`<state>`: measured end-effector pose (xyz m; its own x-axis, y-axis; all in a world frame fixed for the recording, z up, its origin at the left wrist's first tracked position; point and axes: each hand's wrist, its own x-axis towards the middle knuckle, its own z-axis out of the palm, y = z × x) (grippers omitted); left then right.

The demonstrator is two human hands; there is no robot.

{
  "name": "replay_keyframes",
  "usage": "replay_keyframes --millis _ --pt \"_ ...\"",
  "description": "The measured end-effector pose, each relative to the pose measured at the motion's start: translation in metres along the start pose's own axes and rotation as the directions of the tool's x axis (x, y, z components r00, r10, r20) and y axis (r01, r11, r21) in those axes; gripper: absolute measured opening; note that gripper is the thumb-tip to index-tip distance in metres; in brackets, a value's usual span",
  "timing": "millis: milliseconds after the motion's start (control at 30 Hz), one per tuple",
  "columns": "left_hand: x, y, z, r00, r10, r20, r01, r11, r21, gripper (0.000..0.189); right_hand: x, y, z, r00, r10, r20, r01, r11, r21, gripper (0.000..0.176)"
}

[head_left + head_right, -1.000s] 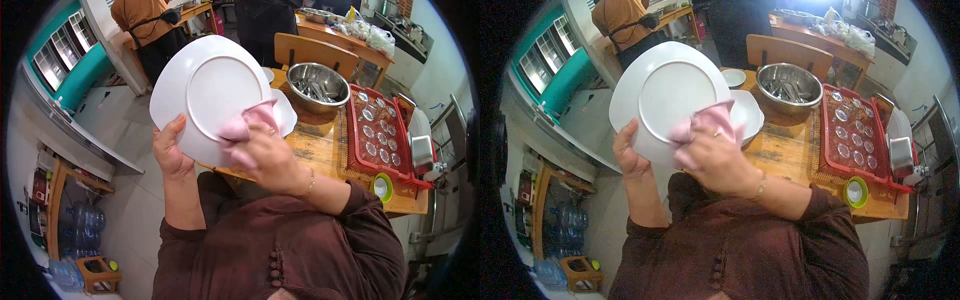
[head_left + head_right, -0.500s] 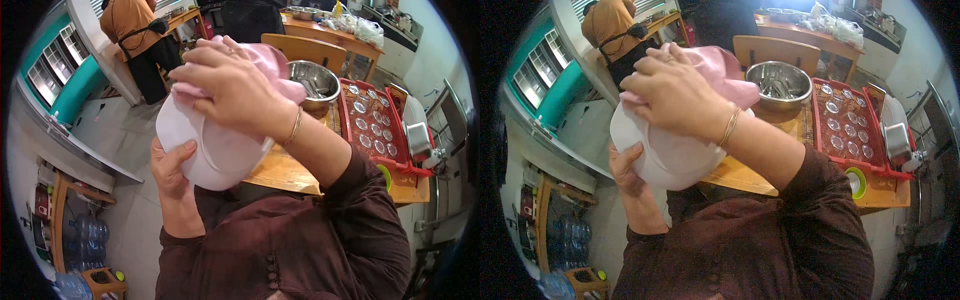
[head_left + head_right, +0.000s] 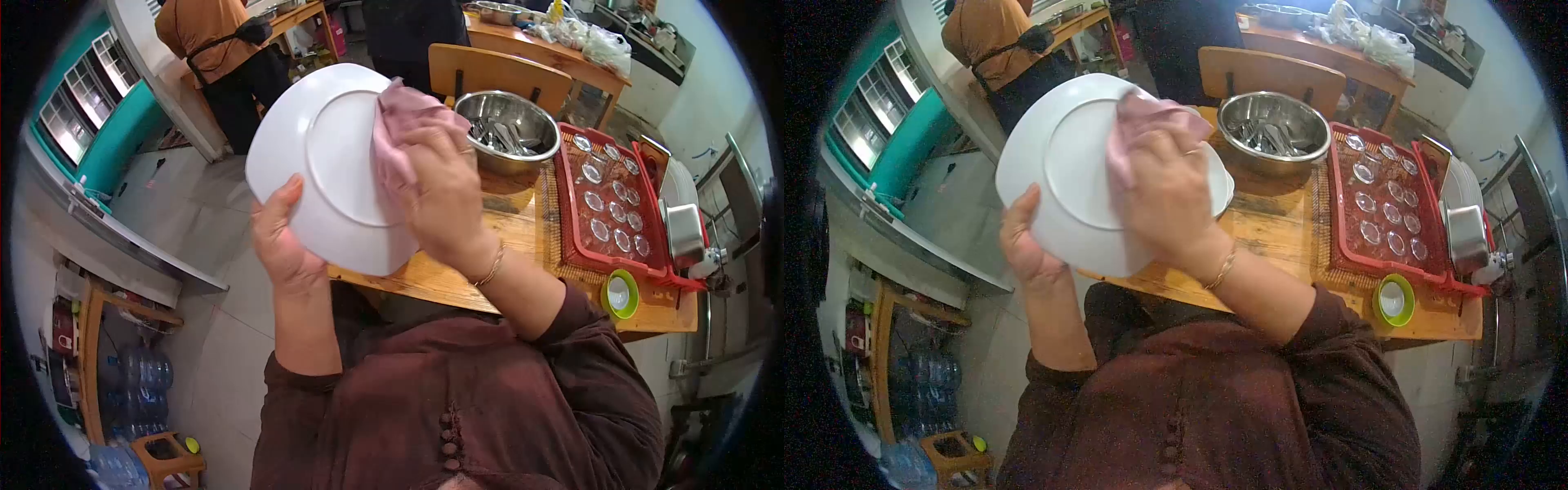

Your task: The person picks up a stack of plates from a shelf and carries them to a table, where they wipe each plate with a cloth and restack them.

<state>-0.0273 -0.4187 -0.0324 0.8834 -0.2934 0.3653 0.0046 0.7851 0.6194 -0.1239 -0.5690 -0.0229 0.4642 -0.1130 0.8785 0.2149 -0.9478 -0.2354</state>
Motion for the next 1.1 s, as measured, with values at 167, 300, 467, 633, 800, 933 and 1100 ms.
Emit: replay_keyframes --millis 167,300,467,633,800,933,1100 --pt "0.006 -0.013 0.019 0.993 0.042 -0.112 -0.032 0.995 0.093 0.041 -0.019 -0.038 -0.008 0.969 -0.180 0.171 0.136 0.961 0.239 0.026" --pt "0.025 0.005 -0.012 0.981 0.073 -0.180 -0.069 0.997 0.029 0.039 -0.023 -0.012 -0.033 0.858 -0.132 0.496 -0.194 0.812 0.550 0.010" --pt "0.017 0.021 -0.051 0.990 -0.129 -0.059 0.115 0.974 -0.193 0.042 0.025 0.005 -0.095 0.870 0.264 0.416 -0.469 0.182 0.864 0.043" --pt "0.008 -0.006 -0.036 0.957 -0.271 0.102 0.290 0.912 -0.292 0.046 0.056 0.013 -0.099 0.995 -0.088 0.050 0.010 0.574 0.819 0.040" --pt "0.003 -0.027 -0.021 0.934 -0.330 0.134 0.356 0.891 -0.282 0.044 0.127 0.046 -0.048 0.929 0.082 0.360 -0.325 0.643 0.693 0.028" --pt "-0.001 -0.026 -0.033 0.934 -0.352 0.069 0.358 0.903 -0.236 0.042 0.132 0.091 -0.016 0.912 0.134 0.388 -0.111 0.990 -0.081 0.047" --pt "-0.013 -0.015 -0.014 0.932 -0.349 -0.096 0.320 0.918 -0.235 0.039 0.099 0.054 -0.037 0.977 0.067 0.203 -0.065 0.998 -0.015 0.045"
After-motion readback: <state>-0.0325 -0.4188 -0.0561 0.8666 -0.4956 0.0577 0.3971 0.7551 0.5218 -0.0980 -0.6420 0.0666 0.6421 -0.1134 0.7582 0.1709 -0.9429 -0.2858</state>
